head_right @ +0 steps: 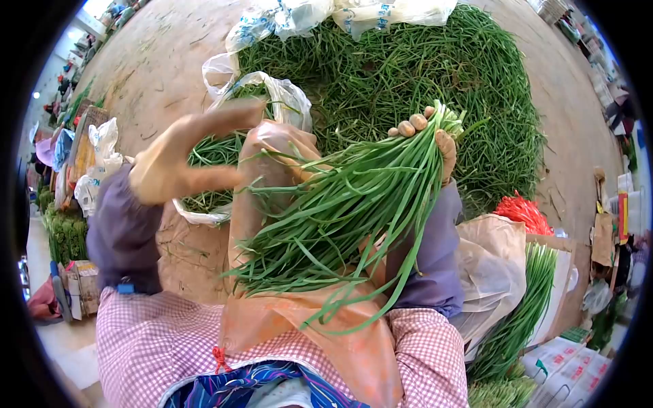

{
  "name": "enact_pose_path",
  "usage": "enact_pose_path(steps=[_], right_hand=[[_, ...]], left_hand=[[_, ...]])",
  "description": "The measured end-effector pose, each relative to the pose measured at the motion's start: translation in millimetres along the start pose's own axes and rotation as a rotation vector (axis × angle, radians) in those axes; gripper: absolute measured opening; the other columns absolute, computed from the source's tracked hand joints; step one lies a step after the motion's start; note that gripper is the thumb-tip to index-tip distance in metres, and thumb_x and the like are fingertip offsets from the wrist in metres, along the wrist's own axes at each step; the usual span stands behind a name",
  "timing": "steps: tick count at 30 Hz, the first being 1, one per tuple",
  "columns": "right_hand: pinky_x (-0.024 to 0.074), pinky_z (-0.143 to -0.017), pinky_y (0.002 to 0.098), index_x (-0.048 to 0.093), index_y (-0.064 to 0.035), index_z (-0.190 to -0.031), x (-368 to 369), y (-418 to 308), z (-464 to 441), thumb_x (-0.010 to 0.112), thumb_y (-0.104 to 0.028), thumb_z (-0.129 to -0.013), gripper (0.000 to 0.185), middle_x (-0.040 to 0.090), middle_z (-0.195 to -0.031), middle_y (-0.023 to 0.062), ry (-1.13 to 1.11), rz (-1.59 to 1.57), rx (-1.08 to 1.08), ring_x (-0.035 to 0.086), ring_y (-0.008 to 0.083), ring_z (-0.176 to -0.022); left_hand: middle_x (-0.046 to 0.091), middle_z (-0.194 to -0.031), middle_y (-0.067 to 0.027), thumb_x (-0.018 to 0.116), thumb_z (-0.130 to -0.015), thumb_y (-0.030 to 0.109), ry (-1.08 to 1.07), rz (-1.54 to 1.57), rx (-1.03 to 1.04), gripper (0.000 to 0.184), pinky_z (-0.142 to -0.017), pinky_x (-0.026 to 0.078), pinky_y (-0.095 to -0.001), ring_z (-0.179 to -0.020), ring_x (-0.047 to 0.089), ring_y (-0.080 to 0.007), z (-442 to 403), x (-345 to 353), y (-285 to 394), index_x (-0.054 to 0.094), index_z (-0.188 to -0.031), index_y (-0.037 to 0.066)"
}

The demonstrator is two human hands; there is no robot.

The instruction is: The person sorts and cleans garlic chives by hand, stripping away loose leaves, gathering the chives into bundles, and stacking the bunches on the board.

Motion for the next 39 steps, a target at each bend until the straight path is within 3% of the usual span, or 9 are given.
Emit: enact_pose_path(steps=[4,8,14,17,19,25,33,38,39], right_hand=[[0.0369,-0.107,0.0443,0.049,-0.0105,-0.128,11,3,-3,0.06,-0.019,-0.09,0.04,0.057,-0.107,0.0021,-0.106,-0.081,-0.02,0.055,0.0219,-0.105],[0.0395,-0.106,0.0473,0.046,-0.0094,-0.13,-1,-4,7,0.064,-0.026,-0.088,0.048,0.059,-0.11,0.0064,-0.083,-0.108,-0.067,0.057,0.0246,-0.106],[0.0533,-0.092,0.0458,0.047,-0.0057,-0.135,-42,36,39,0.045,-0.065,-0.09,0.074,0.06,-0.12,0.0149,0.411,0.158,0.13,0.062,0.0288,-0.105],[0.0568,-0.084,0.0438,0.053,-0.0067,-0.129,-52,46,68,0.049,-0.071,-0.085,0.078,0.065,-0.111,0.0129,0.694,0.051,0.21,0.066,0.025,-0.098],[0.0585,-0.079,0.0435,0.06,-0.0083,-0.118,-60,56,94,0.071,-0.052,-0.081,0.058,0.069,-0.099,0.0138,0.734,0.131,0.426,0.069,0.0253,-0.085],[0.0563,-0.086,0.0458,0.06,-0.0071,-0.116,-39,162,91,0.073,-0.026,-0.085,0.038,0.068,-0.106,0.0124,0.95,-0.42,0.515,0.067,0.0278,-0.092],[0.0475,-0.097,0.0503,0.056,-0.0105,-0.126,-97,227,109,0.064,-0.066,-0.078,0.074,0.062,-0.121,0.0161,1.013,-0.552,0.805,0.06,0.0344,-0.107],[0.0511,-0.092,0.0494,0.057,-0.0095,-0.126,-213,260,142,0.062,-0.073,-0.074,0.082,0.061,-0.122,0.017,1.077,-0.514,0.859,0.062,0.0344,-0.105],[0.0512,-0.092,0.0488,0.058,-0.01,-0.126,-207,252,135,0.064,-0.072,-0.073,0.082,0.061,-0.124,0.0166,1.08,-0.501,0.818,0.062,0.034,-0.105]], left_hand=[[0.03,-0.151,-0.0199,0.079,-0.071,0.051,-0.124,0.375,0.106,0.114,-0.114,0.028,-0.0451,-0.138,0.031,-0.0358,-96,90,-18,0.012,-0.152,0.006],[0.044,-0.14,-0.0108,0.071,-0.074,0.063,-0.587,1.146,-0.13,0.106,-0.107,0.034,-0.0349,-0.125,0.043,-0.0197,-61,202,-24,0.026,-0.148,0.001],[0.053,-0.13,-0.0094,0.074,-0.07,0.065,-0.247,1.432,-0.363,0.102,-0.099,0.041,-0.034,-0.117,0.05,-0.0183,-27,209,-19,0.038,-0.139,0.0],[0.051,-0.132,-0.0081,0.075,-0.069,0.063,-0.18,1.37,-0.419,0.103,-0.099,0.041,-0.0336,-0.117,0.05,-0.018,-25,208,-29,0.036,-0.141,0.001],[0.051,-0.132,-0.008,0.076,-0.072,0.059,-0.131,1.345,-0.487,0.099,-0.1,0.041,-0.0335,-0.118,0.05,-0.0174,-24,208,-36,0.035,-0.141,0.001],[0.059,-0.117,-0.0056,0.075,-0.084,0.033,-0.068,1.275,-0.771,0.069,-0.087,0.05,-0.0306,-0.101,0.059,-0.0155,-31,210,-74,0.041,-0.136,0.004],[0.061,-0.12,-0.0078,0.068,-0.087,0.043,-0.781,0.977,-1.203,0.063,-0.091,0.048,-0.0312,-0.103,0.06,-0.0148,-49,234,-155,0.05,-0.132,0.003],[0.072,-0.091,-0.0037,0.07,-0.084,0.05,-0.681,1.037,-1.335,0.046,-0.067,0.054,-0.0303,-0.073,0.066,-0.0144,-58,341,-257,0.07,-0.099,0.007],[0.064,-0.117,-0.0093,0.068,-0.085,0.049,-0.725,0.932,-1.252,0.058,-0.093,0.046,-0.0324,-0.107,0.058,-0.0164,-75,309,-223,0.061,-0.12,0.003]])
Point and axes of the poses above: each hand's wrist, its own z-axis away from the middle knuckle, its own x-axis out of the palm, y = z × x, the point moved 9 cm from there along -z, towards the middle knuckle
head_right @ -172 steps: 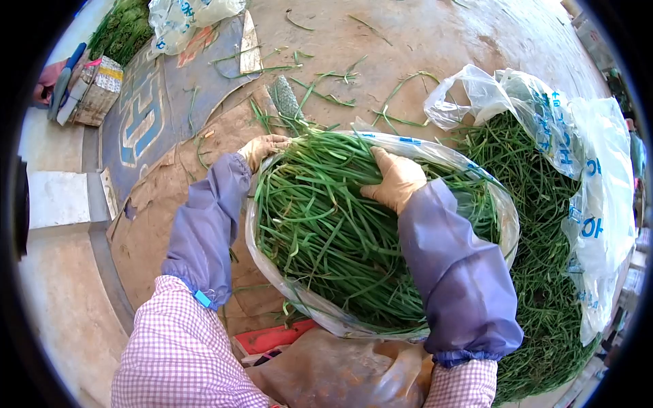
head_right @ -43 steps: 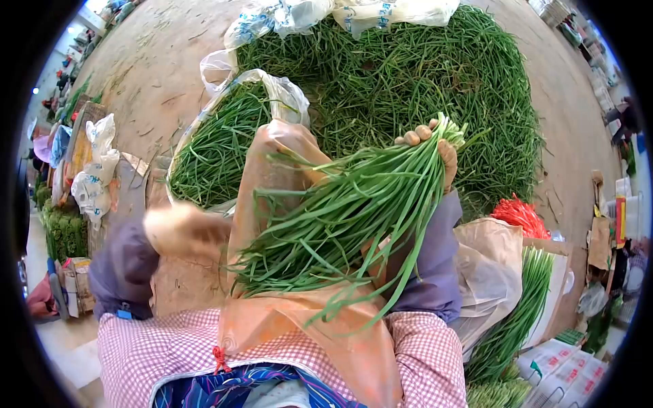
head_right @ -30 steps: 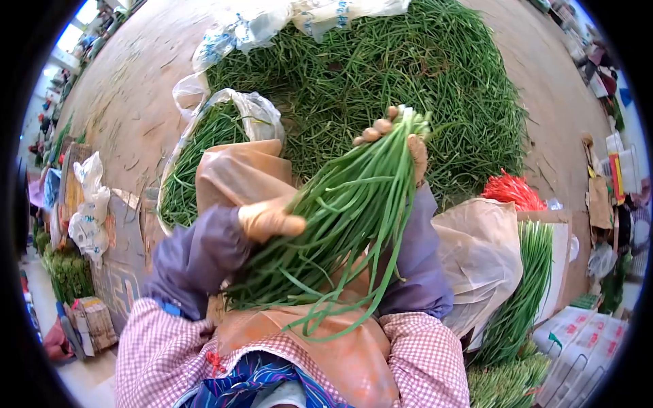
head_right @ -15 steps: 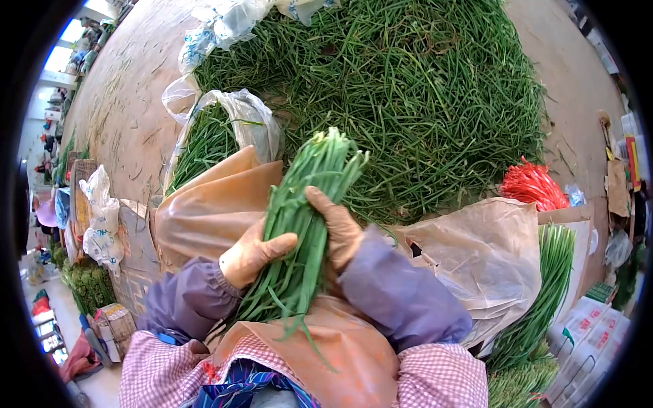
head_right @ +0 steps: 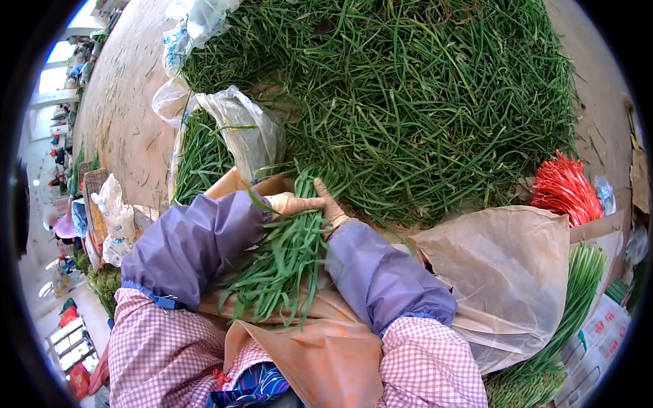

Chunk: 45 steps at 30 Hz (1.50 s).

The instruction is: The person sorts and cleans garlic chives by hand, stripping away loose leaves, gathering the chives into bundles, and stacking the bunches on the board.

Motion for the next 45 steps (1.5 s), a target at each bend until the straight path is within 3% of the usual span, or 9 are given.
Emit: enact_pose_path(steps=[6,16,22,25,28,35,38,42,45], right_hand=[[0.0518,-0.09,0.0448,0.063,-0.0082,-0.116,51,-35,26,0.075,-0.038,-0.081,0.048,0.066,-0.111,0.0125,-0.093,-0.032,-0.2,0.065,0.0283,-0.096],[0.0582,-0.077,0.0348,0.058,-0.0015,-0.117,174,-45,170,0.067,0.001,-0.083,0.035,0.066,-0.105,0.01,-0.427,-0.033,-0.975,0.066,0.0227,-0.087],[0.0566,-0.08,0.0342,0.056,-0.0058,-0.122,191,-3,202,0.07,-0.005,-0.081,0.043,0.065,-0.105,0.0066,-0.478,0.011,-0.991,0.065,0.0205,-0.091],[0.0558,-0.084,0.0421,0.056,-0.0069,-0.123,211,5,213,0.069,-0.034,-0.086,0.048,0.066,-0.11,0.0101,-0.735,0.032,-0.773,0.065,0.0254,-0.095],[0.0524,-0.09,0.0485,0.059,-0.0061,-0.12,196,-28,191,0.054,-0.059,-0.089,0.061,0.066,-0.114,0.0135,-0.685,-0.028,-0.722,0.064,0.0303,-0.101],[0.0532,-0.076,0.0401,0.061,-0.0124,-0.091,138,-87,94,0.053,-0.038,-0.094,0.027,0.065,-0.091,0.0081,-0.577,0.258,-0.412,0.063,0.0244,-0.086],[0.0453,-0.062,0.0323,0.06,-0.0124,-0.086,83,-182,154,0.057,-0.031,-0.094,0.02,0.052,-0.07,-0.0007,-0.127,0.135,-0.931,0.05,0.0146,-0.065],[0.0444,-0.057,0.0235,0.062,-0.0066,-0.1,161,-160,261,0.063,-0.022,-0.092,0.018,0.055,-0.066,-0.0024,0.064,0.978,-1.287,0.049,0.0084,-0.058],[0.0448,-0.091,0.036,0.054,-0.0045,-0.127,248,-20,263,0.074,-0.03,-0.08,0.057,0.058,-0.114,0.0139,-0.25,1.8,-1.219,0.055,0.0223,-0.106]], left_hand=[[0.064,-0.114,-0.0132,0.073,-0.083,0.036,0.462,-0.411,0.31,0.06,-0.087,0.049,-0.0334,-0.102,0.061,-0.0223,35,-20,37,0.054,-0.126,-0.001],[0.055,-0.11,-0.0024,0.082,-0.072,0.017,0.302,0.045,0.864,0.072,-0.088,0.045,-0.0293,-0.1,0.053,-0.0143,160,60,44,0.044,-0.131,0.003],[0.059,-0.107,-0.0038,0.077,-0.072,0.003,0.273,0.056,0.767,0.06,-0.087,0.048,-0.03,-0.098,0.057,-0.0157,186,87,3,0.05,-0.126,0.001],[0.06,-0.093,-0.005,0.075,-0.073,0.0,0.239,0.034,0.733,0.049,-0.064,0.053,-0.0293,-0.072,0.061,-0.0153,218,68,-3,0.055,-0.118,0.003],[0.062,-0.101,-0.0074,0.072,-0.071,-0.003,0.349,-0.209,0.634,0.062,-0.073,0.053,-0.0296,-0.083,0.062,-0.0157,276,54,-7,0.05,-0.129,0.002],[0.067,-0.1,-0.0098,0.075,-0.067,0.008,0.527,-0.524,0.552,0.057,-0.083,0.049,-0.0301,-0.092,0.059,-0.0134,305,14,-60,0.054,-0.119,-0.002],[0.067,-0.098,-0.0096,0.075,-0.068,0.009,0.547,-0.518,0.526,0.057,-0.082,0.05,-0.0308,-0.09,0.06,-0.0141,303,0,-85,0.053,-0.119,-0.003],[0.067,-0.096,-0.0103,0.074,-0.067,0.011,0.522,-0.507,0.505,0.059,-0.078,0.051,-0.0314,-0.087,0.062,-0.015,296,4,-94,0.052,-0.12,-0.001],[0.068,-0.092,-0.015,0.071,-0.07,0.014,0.608,-0.661,0.476,0.061,-0.073,0.052,-0.0338,-0.081,0.066,-0.0216,298,9,-84,0.049,-0.125,0.002]])
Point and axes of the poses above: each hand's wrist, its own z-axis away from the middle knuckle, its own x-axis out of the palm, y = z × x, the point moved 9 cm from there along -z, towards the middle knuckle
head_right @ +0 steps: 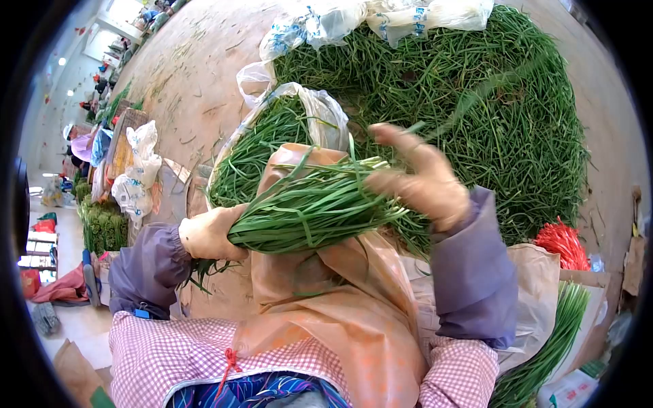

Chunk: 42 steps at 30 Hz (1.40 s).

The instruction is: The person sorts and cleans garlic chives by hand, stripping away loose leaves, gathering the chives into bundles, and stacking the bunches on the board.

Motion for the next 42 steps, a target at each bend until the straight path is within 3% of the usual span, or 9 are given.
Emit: enact_pose_path(steps=[5,11,20,29,31,32,34,39,42], right_hand=[[0.0316,-0.107,0.0446,0.057,-0.0071,-0.122,116,-42,-1,0.079,-0.039,-0.069,0.065,0.053,-0.125,0.021,-0.386,0.463,-0.214,0.047,0.0352,-0.122],[0.0467,-0.084,0.0382,0.059,-0.0051,-0.093,115,-45,9,0.071,-0.013,-0.082,0.018,0.063,-0.099,0.013,-0.068,0.151,-0.412,0.06,0.0307,-0.098],[0.0218,-0.036,0.0237,0.064,-0.0107,-0.105,31,22,10,0.054,-0.041,-0.097,0.033,0.033,-0.048,-0.0102,0.138,-1.089,0.29,0.026,0.0038,-0.036],[0.0273,-0.04,0.0231,0.059,-0.0032,-0.112,-198,129,84,0.05,-0.034,-0.099,0.034,0.039,-0.053,-0.0082,0.566,-1.12,-0.147,0.03,0.0037,-0.04],[0.0449,-0.053,0.0278,0.06,-0.0049,-0.113,-233,181,133,0.058,-0.04,-0.094,0.04,0.059,-0.067,0.0003,0.839,0.09,0.596,0.052,0.0121,-0.052],[0.051,-0.083,0.0392,0.055,-0.0061,-0.125,-228,206,139,0.066,-0.045,-0.087,0.056,0.066,-0.106,0.0142,0.637,0.498,0.546,0.064,0.0257,-0.095],[0.0399,-0.104,0.0445,0.033,-0.0147,-0.148,-181,168,153,0.074,-0.047,-0.078,0.087,0.045,-0.14,0.0206,0.634,0.69,0.691,0.047,0.0317,-0.128],[0.0507,-0.084,0.0366,0.018,-0.0139,-0.152,-23,46,81,0.069,-0.021,-0.084,0.085,0.048,-0.129,0.0235,0.275,-0.412,0.407,0.059,0.0216,-0.098],[0.0425,-0.056,0.0219,0.056,-0.0051,-0.12,-5,70,61,0.068,-0.016,-0.089,0.035,0.06,-0.081,-0.0002,0.445,-0.468,0.343,0.051,0.0063,-0.066]], left_hand=[[0.066,-0.089,-0.0232,0.067,-0.075,0.016,0.11,-0.294,0.024,0.065,-0.071,0.053,-0.0422,-0.08,0.067,-0.0373,5,2,14,0.042,-0.134,0.007],[0.065,-0.081,-0.0227,0.067,-0.073,0.016,0.179,-0.426,0.03,0.085,-0.067,0.052,-0.0464,-0.074,0.066,-0.0395,9,6,7,0.027,-0.148,0.012],[0.066,-0.108,-0.021,0.063,-0.077,0.001,0.289,-0.084,0.223,0.083,-0.085,0.053,-0.0383,-0.098,0.066,-0.0353,-3,26,-18,0.024,-0.15,0.012],[0.06,-0.126,-0.0164,0.058,-0.078,-0.008,0.361,0.17,0.339,0.086,-0.099,0.044,-0.0323,-0.116,0.059,-0.0252,-5,47,-21,0.015,-0.151,0.005],[0.059,-0.128,-0.0167,0.058,-0.078,-0.009,0.409,0.116,0.348,0.086,-0.099,0.044,-0.0323,-0.117,0.059,-0.0257,-6,50,-26,0.014,-0.151,0.004],[0.058,-0.129,-0.0168,0.058,-0.078,-0.008,0.432,0.101,0.364,0.086,-0.098,0.045,-0.0325,-0.117,0.059,-0.0261,-5,50,-24,0.014,-0.151,0.004],[0.056,-0.131,-0.0177,0.059,-0.078,-0.007,0.461,0.072,0.383,0.086,-0.097,0.046,-0.0331,-0.117,0.058,-0.0282,-6,53,-23,0.014,-0.151,0.004],[0.057,-0.133,-0.0132,0.066,-0.08,-0.003,0.47,0.044,0.364,0.094,-0.099,0.045,-0.0316,-0.118,0.058,-0.0225,-6,56,-19,0.007,-0.152,0.01],[0.057,-0.132,-0.0141,0.066,-0.079,-0.005,0.5,-0.089,0.453,0.094,-0.097,0.046,-0.0315,-0.118,0.059,-0.0225,-7,57,-22,0.008,-0.152,0.008]])
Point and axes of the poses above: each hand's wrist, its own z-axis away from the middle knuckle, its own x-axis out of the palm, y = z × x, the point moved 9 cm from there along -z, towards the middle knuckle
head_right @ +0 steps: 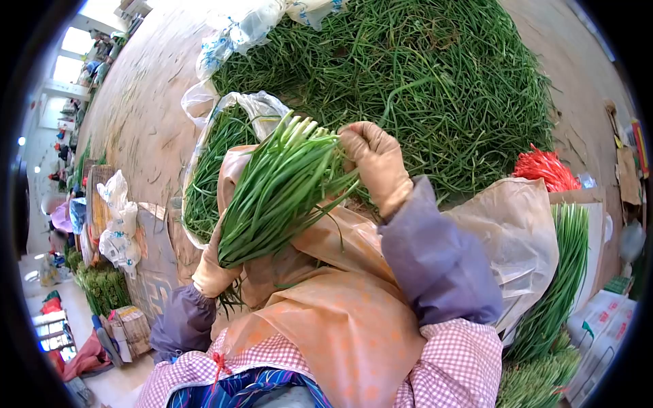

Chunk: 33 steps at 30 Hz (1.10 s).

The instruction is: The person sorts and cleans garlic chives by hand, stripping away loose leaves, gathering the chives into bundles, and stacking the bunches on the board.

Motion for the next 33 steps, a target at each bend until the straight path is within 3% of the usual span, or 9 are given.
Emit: enact_pose_path(steps=[2,8,9,12,15,18,19,24,33], right_hand=[[0.041,-0.056,0.02,0.066,-0.0038,-0.089,-13,-5,-7,0.067,-0.014,-0.091,0.01,0.057,-0.071,-0.0045,0.128,-0.096,-0.131,0.049,0.0041,-0.064],[0.031,-0.033,0.0214,0.063,-0.0095,-0.097,-210,11,-26,0.062,-0.022,-0.094,0.013,0.069,-0.077,0.0067,0.847,0.022,-0.289,0.044,0.0062,-0.045],[0.0502,-0.051,0.0289,0.061,-0.0095,-0.111,-245,24,-35,0.063,-0.018,-0.091,0.022,0.069,-0.096,0.0095,0.781,0.491,-0.088,0.06,0.015,-0.063],[0.0433,-0.101,0.0354,0.051,-0.0186,-0.135,-160,-17,3,0.066,-0.02,-0.089,0.049,0.052,-0.135,0.0121,0.582,1.313,0.008,0.051,0.0275,-0.124],[0.0514,-0.09,0.034,0.061,-0.0055,-0.12,-54,-40,18,0.074,-0.015,-0.082,0.041,0.064,-0.114,0.0109,0.194,0.335,-0.283,0.061,0.0222,-0.106],[0.0526,-0.081,0.0326,0.065,0.0013,-0.11,37,-68,44,0.07,-0.019,-0.085,0.032,0.069,-0.092,0.0172,-0.081,0.885,-0.489,0.068,0.0253,-0.086],[0.0519,-0.081,0.0328,0.063,-0.0009,-0.115,51,-51,34,0.066,-0.018,-0.088,0.032,0.069,-0.099,0.0171,-0.181,1.1,-0.204,0.068,0.0299,-0.086],[0.0513,-0.074,0.0282,0.063,-0.0057,-0.119,51,11,13,0.063,-0.012,-0.088,0.032,0.071,-0.091,0.0125,-0.111,0.202,-0.029,0.066,0.0186,-0.075],[0.0441,-0.061,0.0258,0.066,-0.0047,-0.099,-125,-3,-15,0.063,-0.009,-0.092,0.008,0.063,-0.076,-0.0004,0.563,0.577,-0.152,0.052,0.0088,-0.066]], left_hand=[[0.057,-0.132,-0.0148,0.066,-0.079,-0.005,-0.008,0.044,-0.043,0.092,-0.097,0.046,-0.0311,-0.118,0.059,-0.0224,3,3,-12,0.011,-0.152,0.007],[0.062,-0.122,-0.0115,0.064,-0.076,-0.002,-0.024,0.129,-0.114,0.082,-0.098,0.044,-0.0297,-0.115,0.058,-0.0216,11,4,-20,0.021,-0.147,-0.001],[0.06,-0.126,-0.0116,0.065,-0.077,-0.002,-0.065,0.07,-0.073,0.081,-0.103,0.041,-0.0312,-0.119,0.056,-0.0227,10,5,-18,0.023,-0.147,-0.001],[0.058,-0.129,-0.0104,0.065,-0.079,0.0,-0.132,-0.161,0.077,0.076,-0.11,0.035,-0.0336,-0.124,0.052,-0.0245,8,12,-17,0.027,-0.145,-0.002],[0.059,-0.128,-0.0108,0.065,-0.078,0.0,-0.139,-0.318,0.222,0.075,-0.111,0.034,-0.0335,-0.122,0.053,-0.0254,4,18,-12,0.028,-0.143,-0.004],[0.062,-0.12,-0.0128,0.064,-0.071,-0.002,-0.069,-0.167,0.156,0.058,-0.108,0.036,-0.0364,-0.118,0.055,-0.0307,0,13,-14,0.049,-0.128,-0.002],[0.063,-0.119,-0.0136,0.064,-0.07,-0.003,-0.047,-0.058,0.077,0.055,-0.107,0.037,-0.0367,-0.117,0.055,-0.032,0,11,-16,0.053,-0.124,-0.001],[0.061,-0.122,-0.0135,0.063,-0.071,-0.009,-0.071,0.026,0.064,0.072,-0.103,0.041,-0.0327,-0.116,0.057,-0.0266,0,8,-15,0.035,-0.137,-0.004],[0.064,-0.114,-0.0128,0.061,-0.07,-0.012,-0.215,-0.219,0.315,0.058,-0.098,0.044,-0.0364,-0.108,0.059,-0.0287,1,14,-3,0.052,-0.126,-0.003]])
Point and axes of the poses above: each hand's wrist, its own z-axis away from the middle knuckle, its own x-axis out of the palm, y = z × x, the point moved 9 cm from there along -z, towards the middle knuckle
